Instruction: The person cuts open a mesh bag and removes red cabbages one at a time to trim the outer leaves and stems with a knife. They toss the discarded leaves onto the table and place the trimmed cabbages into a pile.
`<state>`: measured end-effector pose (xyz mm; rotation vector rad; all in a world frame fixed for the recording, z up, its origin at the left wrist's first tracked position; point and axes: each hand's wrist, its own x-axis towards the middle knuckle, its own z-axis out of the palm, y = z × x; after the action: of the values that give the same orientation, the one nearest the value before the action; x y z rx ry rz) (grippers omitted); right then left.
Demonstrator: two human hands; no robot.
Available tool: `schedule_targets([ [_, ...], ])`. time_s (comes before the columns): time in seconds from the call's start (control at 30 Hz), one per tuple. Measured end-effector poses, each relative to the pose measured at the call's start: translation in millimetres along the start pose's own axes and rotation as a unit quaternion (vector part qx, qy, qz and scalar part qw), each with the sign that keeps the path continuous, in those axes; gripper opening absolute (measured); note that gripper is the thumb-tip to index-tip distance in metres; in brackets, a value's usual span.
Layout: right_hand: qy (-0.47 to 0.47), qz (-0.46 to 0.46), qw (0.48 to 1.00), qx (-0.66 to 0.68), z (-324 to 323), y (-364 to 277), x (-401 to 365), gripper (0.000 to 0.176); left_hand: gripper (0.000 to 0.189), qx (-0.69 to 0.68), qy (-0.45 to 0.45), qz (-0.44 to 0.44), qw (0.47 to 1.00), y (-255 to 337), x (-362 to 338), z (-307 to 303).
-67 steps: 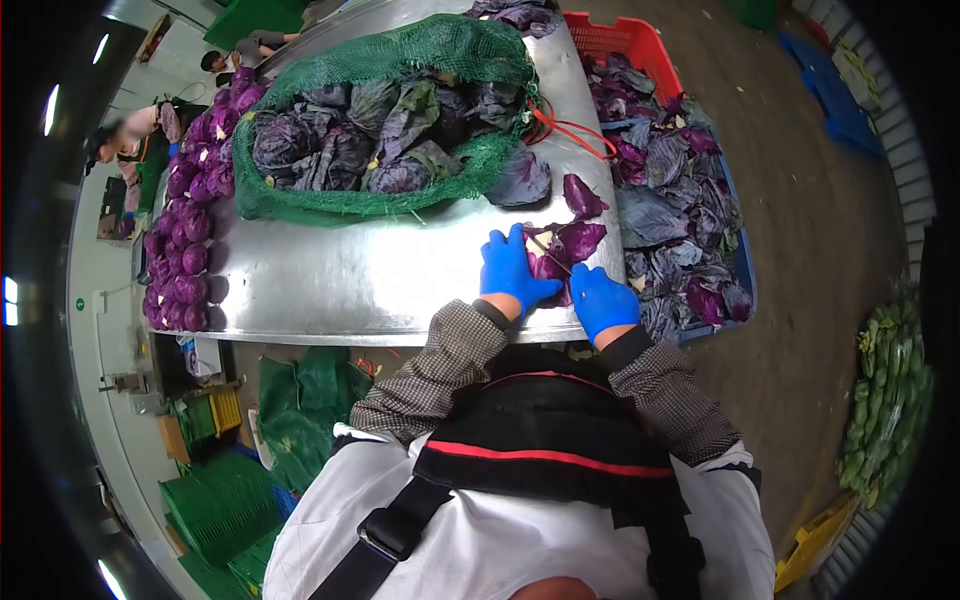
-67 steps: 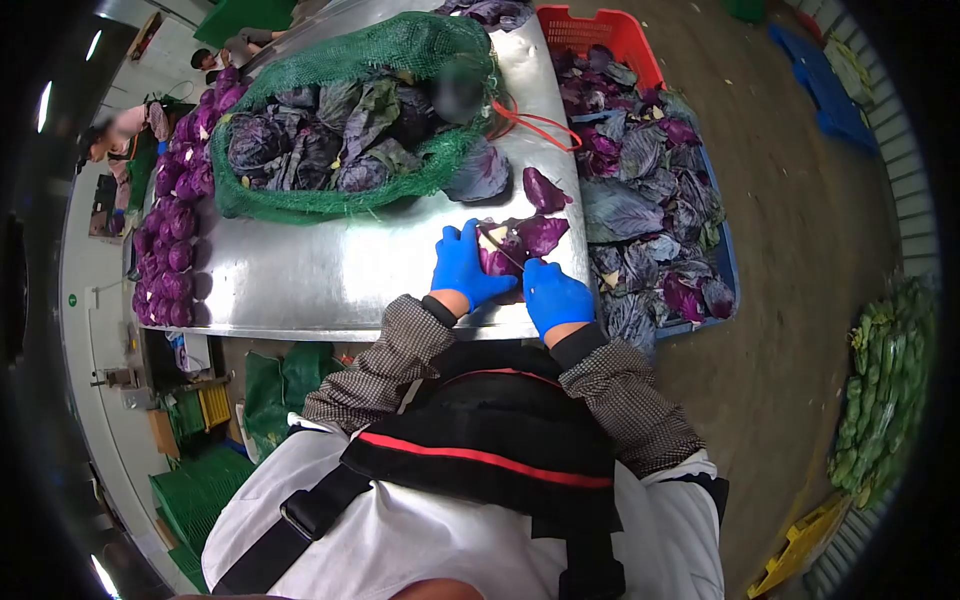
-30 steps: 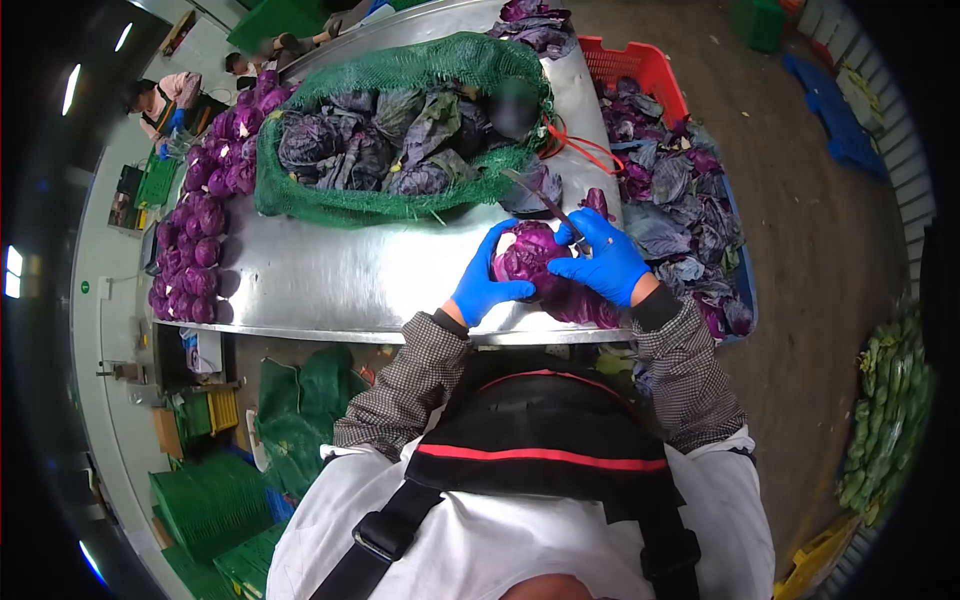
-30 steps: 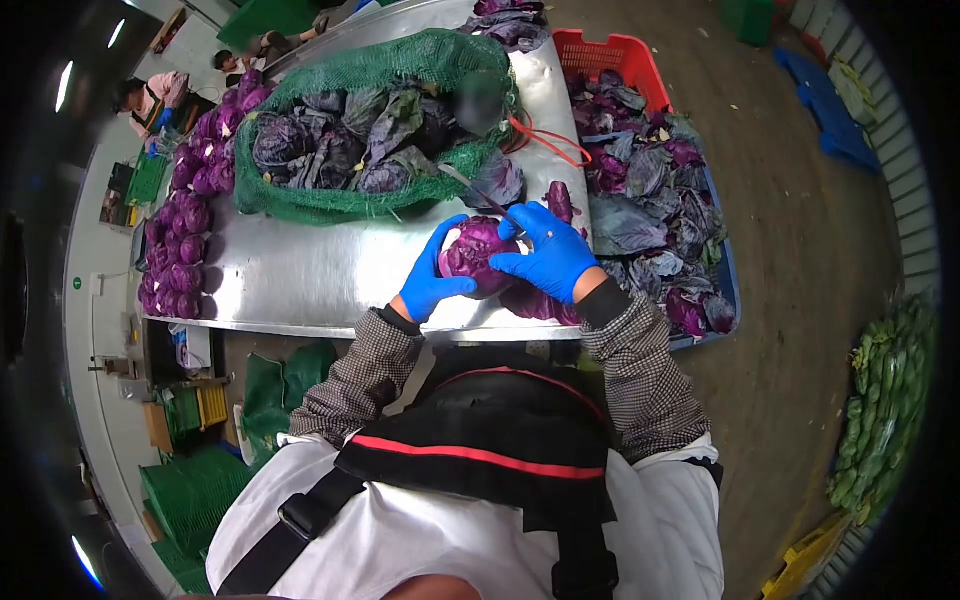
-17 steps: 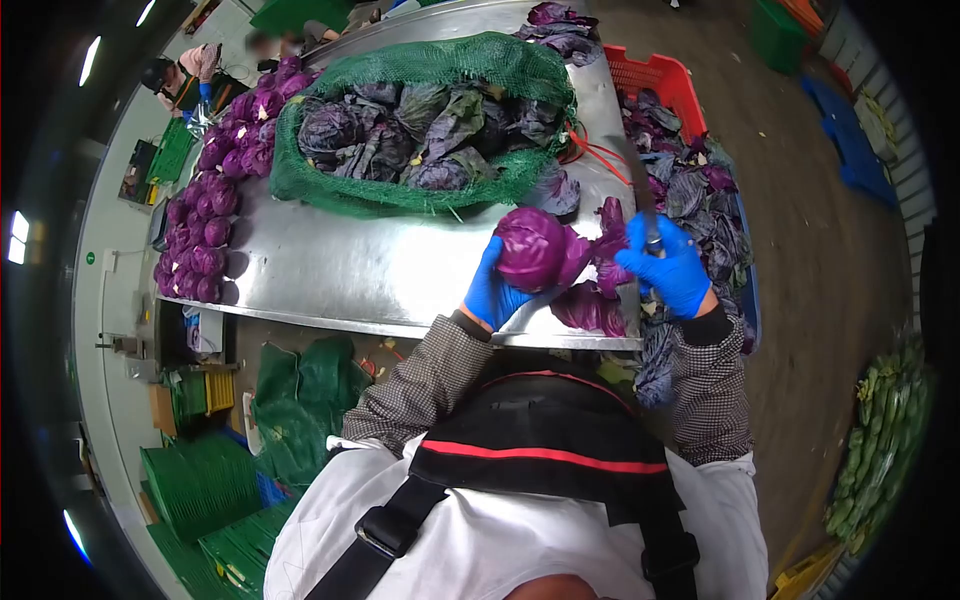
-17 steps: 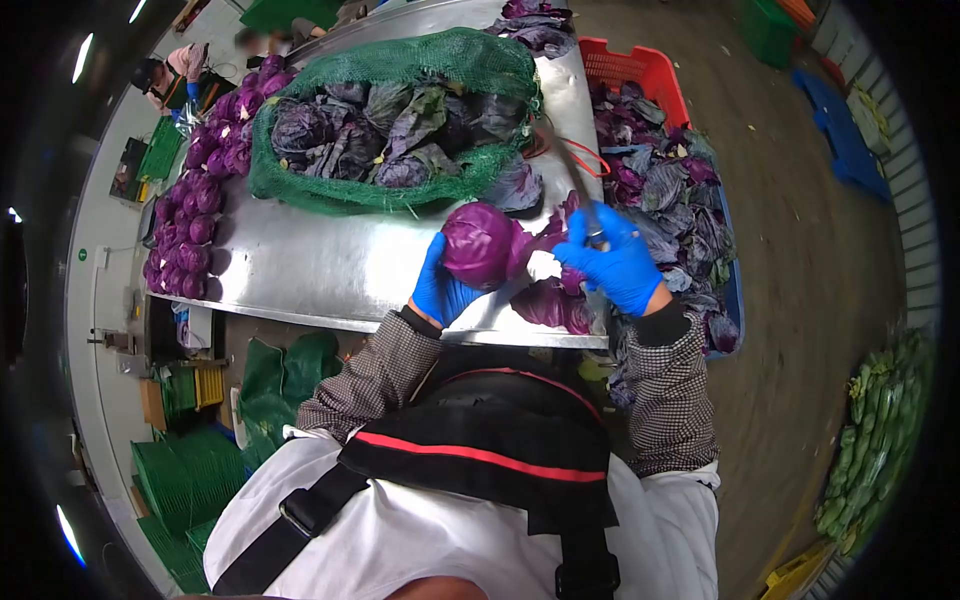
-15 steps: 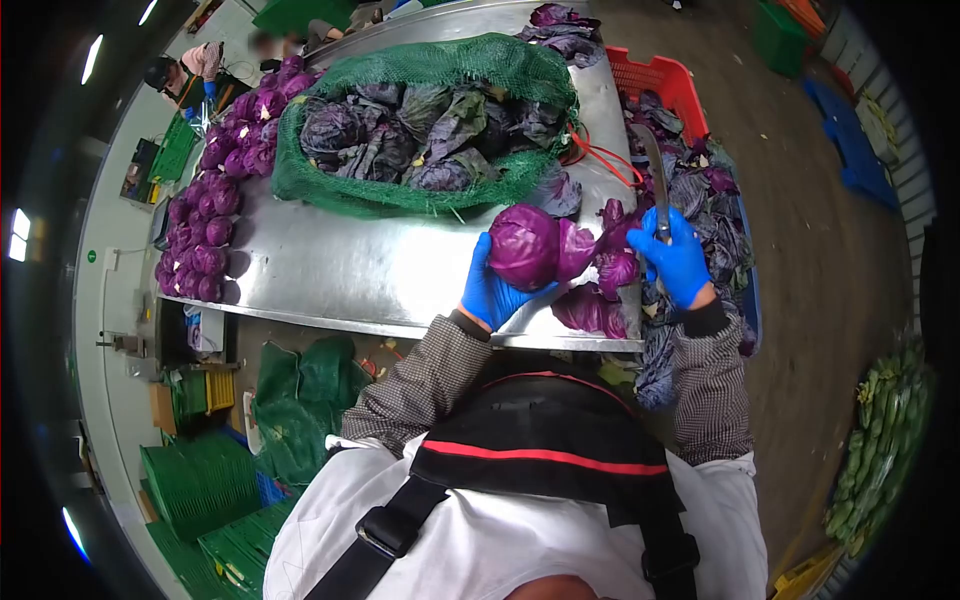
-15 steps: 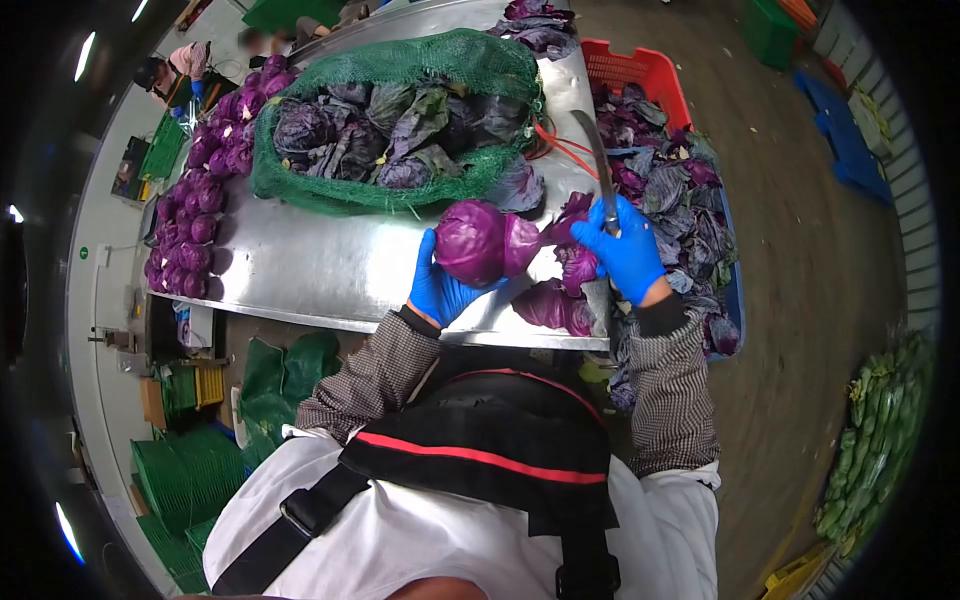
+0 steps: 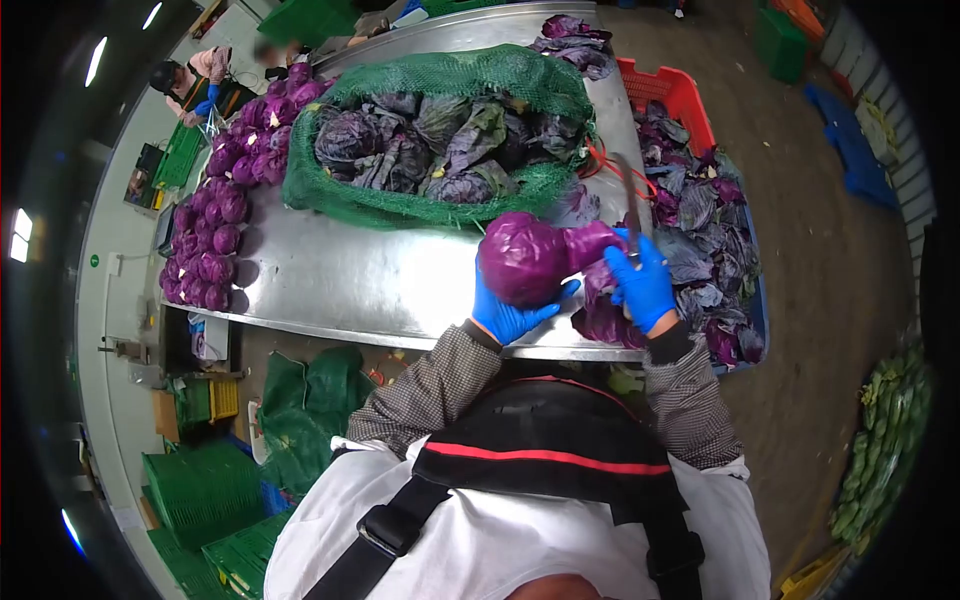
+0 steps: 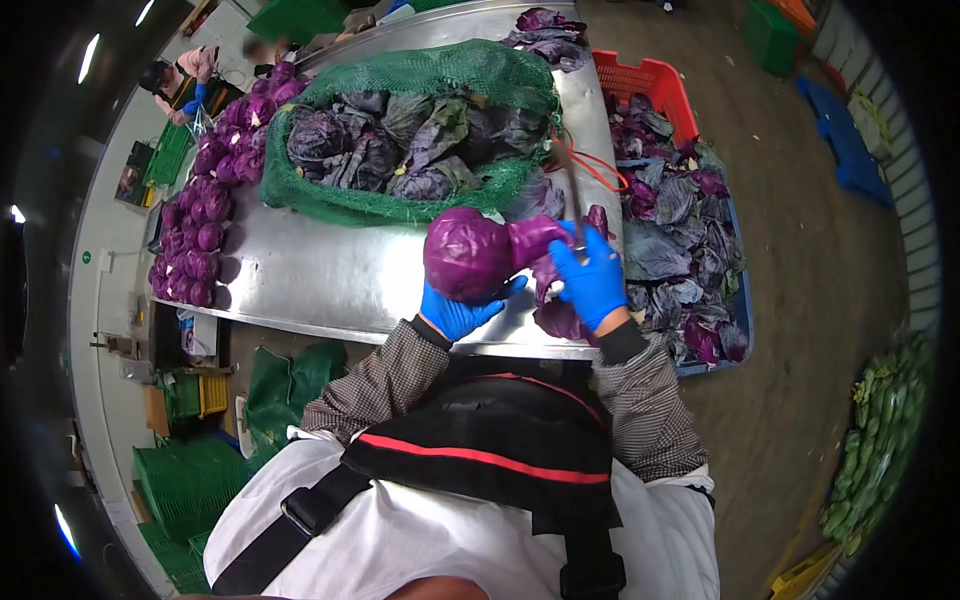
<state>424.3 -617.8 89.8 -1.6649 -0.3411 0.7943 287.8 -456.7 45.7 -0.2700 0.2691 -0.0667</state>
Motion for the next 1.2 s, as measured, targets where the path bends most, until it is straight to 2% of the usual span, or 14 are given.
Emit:
schedule_targets([
  [0.13,0.088,0.059,0.987,0.118,-18,56,53,0.051,0.073,-0.023,-0.084,-0.052,0.995,24,-22,-2],
  [0.2,0.253,-0.168,0.907,-0.29,-6,64,63,0.066,0.067,0.142,-0.056,0.088,0.984,42,-41,-4],
  [0.27,0.185,-0.092,0.871,-0.446,22,49,37,0.079,0.067,0.346,-0.047,0.172,0.921,78,-68,0],
  [0.33,0.113,-0.258,0.881,-0.38,46,107,46,0.072,0.063,0.273,-0.049,0.278,0.92,128,-100,-8],
  [0.4,-0.025,-0.105,0.947,-0.303,73,83,31,0.059,0.077,0.207,0.035,0.457,0.865,162,-127,-2],
  [0.47,-0.002,-0.116,0.951,-0.287,90,73,44,0.053,0.092,0.019,-0.016,0.416,0.909,206,-148,0],
  [0.5,0.018,-0.124,0.954,-0.272,99,61,49,0.047,0.101,0.084,0.05,0.485,0.869,202,-138,22],
  [0.6,0.064,-0.238,0.957,-0.151,115,26,94,0.04,0.072,0.213,0.016,0.402,0.891,214,-87,59],
  [0.73,0.071,-0.288,0.93,-0.217,138,-10,162,0.044,0.052,0.457,0.2,0.397,0.77,227,0,49],
  [0.8,-0.014,-0.107,0.922,-0.372,148,-7,193,0.06,0.061,0.764,0.297,0.197,0.538,298,24,-34],
  [0.87,-0.04,-0.049,0.922,-0.383,155,9,212,0.073,0.071,0.542,0.43,0.086,0.717,240,9,-12],
  [1.0,0.013,-0.03,0.94,-0.341,168,29,209,0.083,0.095,0.441,0.329,0.08,0.831,229,10,-20],
  [1.13,0.052,-0.09,0.961,-0.257,172,52,192,0.07,0.078,0.402,0.236,0.058,0.883,221,8,-13],
  [1.2,0.012,-0.056,0.989,-0.135,168,37,159,0.059,0.074,0.471,0.257,0.238,0.81,194,-13,1],
])
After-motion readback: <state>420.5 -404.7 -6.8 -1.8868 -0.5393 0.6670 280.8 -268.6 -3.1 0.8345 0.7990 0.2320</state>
